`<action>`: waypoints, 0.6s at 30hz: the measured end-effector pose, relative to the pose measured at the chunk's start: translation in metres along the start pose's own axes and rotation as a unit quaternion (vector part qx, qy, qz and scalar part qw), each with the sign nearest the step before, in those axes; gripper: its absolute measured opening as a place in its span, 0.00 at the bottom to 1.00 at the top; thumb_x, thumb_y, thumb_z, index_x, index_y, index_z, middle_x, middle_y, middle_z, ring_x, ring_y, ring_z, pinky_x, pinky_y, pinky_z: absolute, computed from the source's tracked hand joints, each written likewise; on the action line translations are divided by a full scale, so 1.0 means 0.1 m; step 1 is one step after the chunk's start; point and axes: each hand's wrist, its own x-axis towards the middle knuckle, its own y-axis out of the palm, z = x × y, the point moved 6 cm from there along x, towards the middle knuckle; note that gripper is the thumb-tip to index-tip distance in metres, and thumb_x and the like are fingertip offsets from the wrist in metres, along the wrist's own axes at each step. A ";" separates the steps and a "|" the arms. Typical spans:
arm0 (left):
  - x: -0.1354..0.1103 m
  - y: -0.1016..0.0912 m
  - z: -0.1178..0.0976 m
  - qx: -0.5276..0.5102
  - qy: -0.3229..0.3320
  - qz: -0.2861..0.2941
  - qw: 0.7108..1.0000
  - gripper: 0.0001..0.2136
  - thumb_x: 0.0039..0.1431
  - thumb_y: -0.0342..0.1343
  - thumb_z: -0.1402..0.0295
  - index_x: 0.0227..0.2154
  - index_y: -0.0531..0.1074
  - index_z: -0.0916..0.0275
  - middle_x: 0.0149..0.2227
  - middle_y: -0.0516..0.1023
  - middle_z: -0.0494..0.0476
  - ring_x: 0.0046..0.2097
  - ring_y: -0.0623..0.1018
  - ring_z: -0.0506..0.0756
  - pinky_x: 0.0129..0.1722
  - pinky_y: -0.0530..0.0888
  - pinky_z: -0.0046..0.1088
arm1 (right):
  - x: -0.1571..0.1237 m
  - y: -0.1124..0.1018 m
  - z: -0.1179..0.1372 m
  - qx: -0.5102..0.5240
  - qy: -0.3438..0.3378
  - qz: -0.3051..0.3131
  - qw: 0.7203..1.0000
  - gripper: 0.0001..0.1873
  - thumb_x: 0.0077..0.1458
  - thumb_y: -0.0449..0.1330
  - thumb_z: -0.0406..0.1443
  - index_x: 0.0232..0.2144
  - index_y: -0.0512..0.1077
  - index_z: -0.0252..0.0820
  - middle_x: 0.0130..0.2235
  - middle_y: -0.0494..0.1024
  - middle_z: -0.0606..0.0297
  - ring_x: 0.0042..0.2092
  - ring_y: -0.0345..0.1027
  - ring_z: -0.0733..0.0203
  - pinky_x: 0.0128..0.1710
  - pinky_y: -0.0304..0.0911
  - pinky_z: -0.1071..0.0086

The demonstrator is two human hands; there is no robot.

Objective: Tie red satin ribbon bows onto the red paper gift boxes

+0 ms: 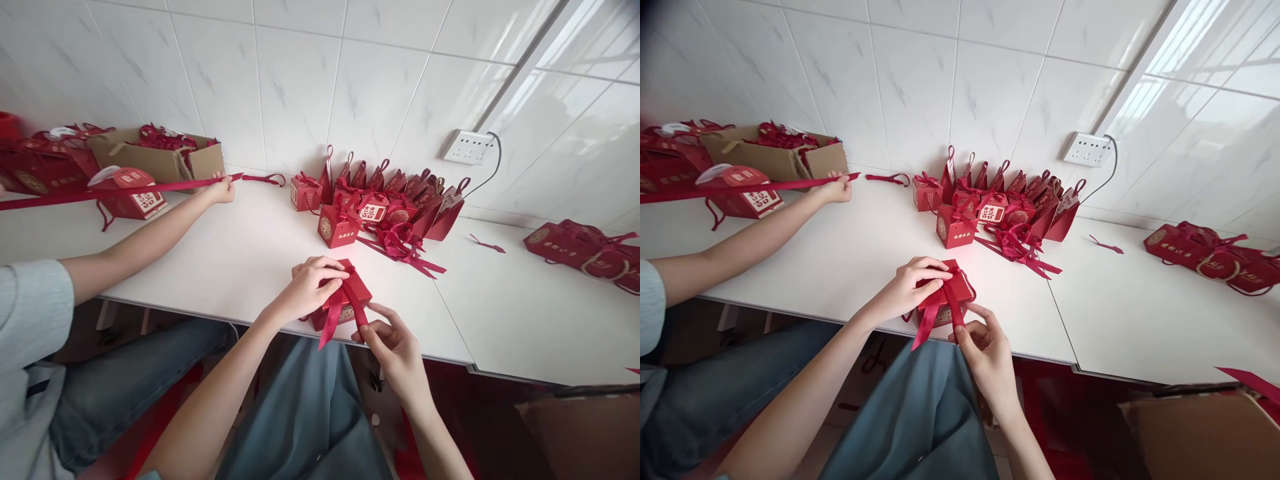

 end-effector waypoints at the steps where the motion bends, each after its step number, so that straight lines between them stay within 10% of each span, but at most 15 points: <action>1: 0.00 0.00 0.00 0.002 -0.001 0.002 1.000 0.12 0.60 0.49 0.70 0.40 0.76 0.56 0.48 0.73 0.55 0.55 0.68 0.57 0.57 0.63 0.42 | 0.00 -0.02 -0.01 -0.017 0.008 0.001 1.000 0.15 0.52 0.60 0.44 0.39 0.67 0.42 0.25 0.75 0.67 0.32 0.72 0.61 0.35 0.66 0.69; 7: 0.00 -0.01 0.01 0.004 0.004 0.006 1.000 0.11 0.60 0.50 0.70 0.40 0.76 0.54 0.49 0.74 0.54 0.55 0.68 0.58 0.57 0.62 0.42 | -0.10 -0.08 0.12 -0.211 -0.097 -0.007 0.973 0.09 0.55 0.57 0.40 0.27 0.68 0.42 0.28 0.75 0.65 0.31 0.71 0.60 0.30 0.65 0.71; 13: 0.01 -0.02 0.01 -0.009 0.020 0.009 1.000 0.12 0.60 0.49 0.69 0.41 0.76 0.53 0.48 0.74 0.55 0.54 0.69 0.58 0.56 0.63 0.43 | -0.09 -0.11 0.22 -0.340 -0.125 0.113 0.925 0.10 0.57 0.54 0.39 0.27 0.70 0.43 0.27 0.74 0.66 0.27 0.66 0.63 0.27 0.62 0.71; 18: -0.11 -0.16 0.03 -0.107 0.048 -0.118 0.986 0.13 0.60 0.49 0.64 0.45 0.71 0.57 0.50 0.72 0.58 0.53 0.70 0.56 0.54 0.65 0.35 | 0.25 -0.63 0.56 -0.229 -0.142 -0.096 0.958 0.23 0.59 0.48 0.46 0.17 0.64 0.42 0.19 0.67 0.67 0.24 0.61 0.64 0.26 0.58 0.71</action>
